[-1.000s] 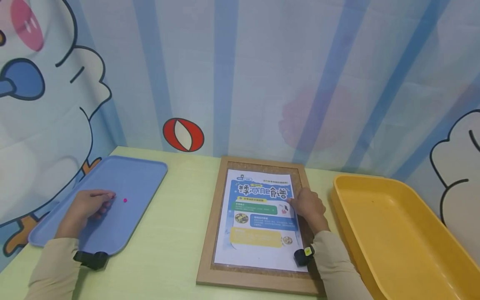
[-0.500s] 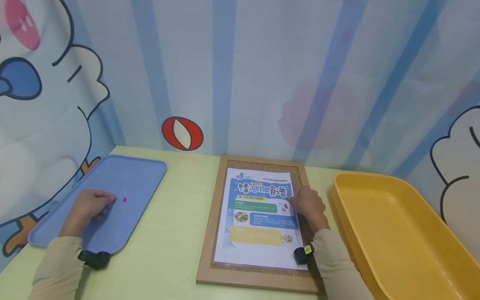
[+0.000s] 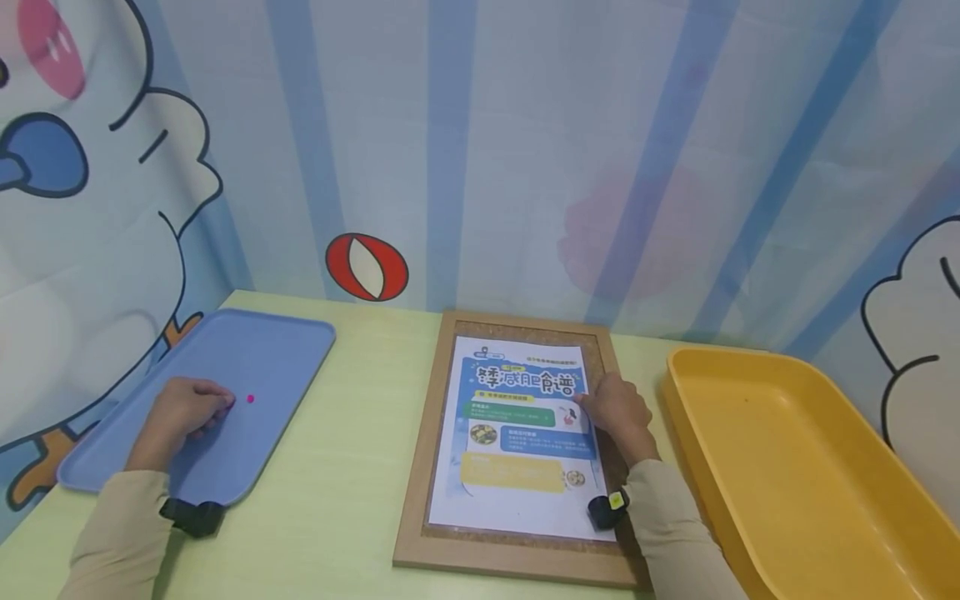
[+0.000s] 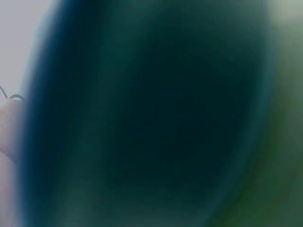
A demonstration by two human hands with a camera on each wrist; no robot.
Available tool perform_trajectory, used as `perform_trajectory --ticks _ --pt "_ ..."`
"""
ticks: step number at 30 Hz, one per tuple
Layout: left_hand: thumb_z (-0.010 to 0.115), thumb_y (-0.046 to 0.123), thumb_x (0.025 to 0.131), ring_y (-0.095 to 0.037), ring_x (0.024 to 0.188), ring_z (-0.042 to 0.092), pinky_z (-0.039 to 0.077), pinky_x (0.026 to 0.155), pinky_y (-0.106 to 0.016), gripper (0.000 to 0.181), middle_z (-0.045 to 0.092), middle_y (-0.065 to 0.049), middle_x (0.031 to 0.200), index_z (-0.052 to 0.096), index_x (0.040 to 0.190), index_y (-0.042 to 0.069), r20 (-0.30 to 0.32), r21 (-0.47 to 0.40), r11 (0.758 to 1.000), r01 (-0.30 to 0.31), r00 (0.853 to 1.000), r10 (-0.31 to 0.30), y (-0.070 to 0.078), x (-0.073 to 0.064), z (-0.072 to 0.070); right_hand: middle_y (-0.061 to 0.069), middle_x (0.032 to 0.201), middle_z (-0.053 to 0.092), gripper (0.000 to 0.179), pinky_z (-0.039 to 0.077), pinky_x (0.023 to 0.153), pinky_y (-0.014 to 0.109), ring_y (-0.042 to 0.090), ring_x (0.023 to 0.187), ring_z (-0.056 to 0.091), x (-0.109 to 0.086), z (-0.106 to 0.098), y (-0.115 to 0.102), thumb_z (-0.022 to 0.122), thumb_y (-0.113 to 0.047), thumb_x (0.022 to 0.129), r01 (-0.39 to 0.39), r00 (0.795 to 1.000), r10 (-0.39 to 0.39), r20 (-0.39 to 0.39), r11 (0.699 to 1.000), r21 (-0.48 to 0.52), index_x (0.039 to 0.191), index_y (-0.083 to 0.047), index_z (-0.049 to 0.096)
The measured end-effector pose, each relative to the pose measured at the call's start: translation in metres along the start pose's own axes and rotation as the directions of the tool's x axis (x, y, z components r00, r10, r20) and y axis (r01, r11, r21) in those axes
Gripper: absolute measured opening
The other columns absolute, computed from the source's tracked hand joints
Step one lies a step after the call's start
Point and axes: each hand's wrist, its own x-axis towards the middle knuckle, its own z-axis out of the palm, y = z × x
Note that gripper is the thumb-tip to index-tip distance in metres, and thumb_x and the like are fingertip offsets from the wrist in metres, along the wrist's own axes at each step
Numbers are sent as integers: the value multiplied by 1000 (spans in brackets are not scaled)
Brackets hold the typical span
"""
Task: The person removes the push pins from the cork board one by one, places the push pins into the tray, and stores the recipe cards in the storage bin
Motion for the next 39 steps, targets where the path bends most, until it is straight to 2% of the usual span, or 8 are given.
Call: perform_trajectory --ticks 9,21,25,31,35,39 --pt "57 10 95 -15 67 54 48 57 -33 31 63 0 72 63 111 -16 -3 -26 1000 8 1000 -8 -5 4 0 14 87 68 30 45 71 37 28 77 65 -2 -1 -1 67 -30 95 2 1000 -2 7 1000 8 103 -1 65" --pt "59 17 97 -14 69 55 50 58 -32 40 61 3 71 59 120 -15 1 -68 998 16 1000 -16 -4 4 -3 13 86 68 31 45 73 39 28 77 64 -1 -1 -1 67 -30 95 4 1000 -4 13 1000 0 105 0 65" --pt "57 21 97 -13 68 54 49 59 -30 45 60 2 71 56 127 -13 -4 -76 997 8 1000 -8 5 2 -5 13 87 69 31 46 74 39 28 77 65 -1 -1 -1 67 -29 95 -3 1000 3 14 1000 7 106 0 66" --pt "59 22 98 -5 68 63 56 62 -27 46 70 -2 86 56 130 -12 -11 -123 992 -42 999 41 25 -1 -2 14 89 69 34 47 76 41 29 79 66 0 -3 -2 68 -29 95 -16 1000 15 16 1000 15 111 0 65" --pt "59 23 99 -3 71 66 58 66 -28 46 73 -15 100 56 131 -11 2 -136 986 -93 996 95 41 -2 7 14 90 69 36 48 76 41 29 79 66 1 -2 -3 68 -29 94 -17 1000 17 16 1000 14 114 0 65" --pt "59 25 99 -3 77 67 58 69 -29 47 67 -26 119 57 131 -8 23 -133 981 -144 989 149 57 -6 18 14 90 69 35 48 75 40 28 79 66 0 -1 -2 68 -29 94 -14 1000 13 15 1000 18 114 -1 65"
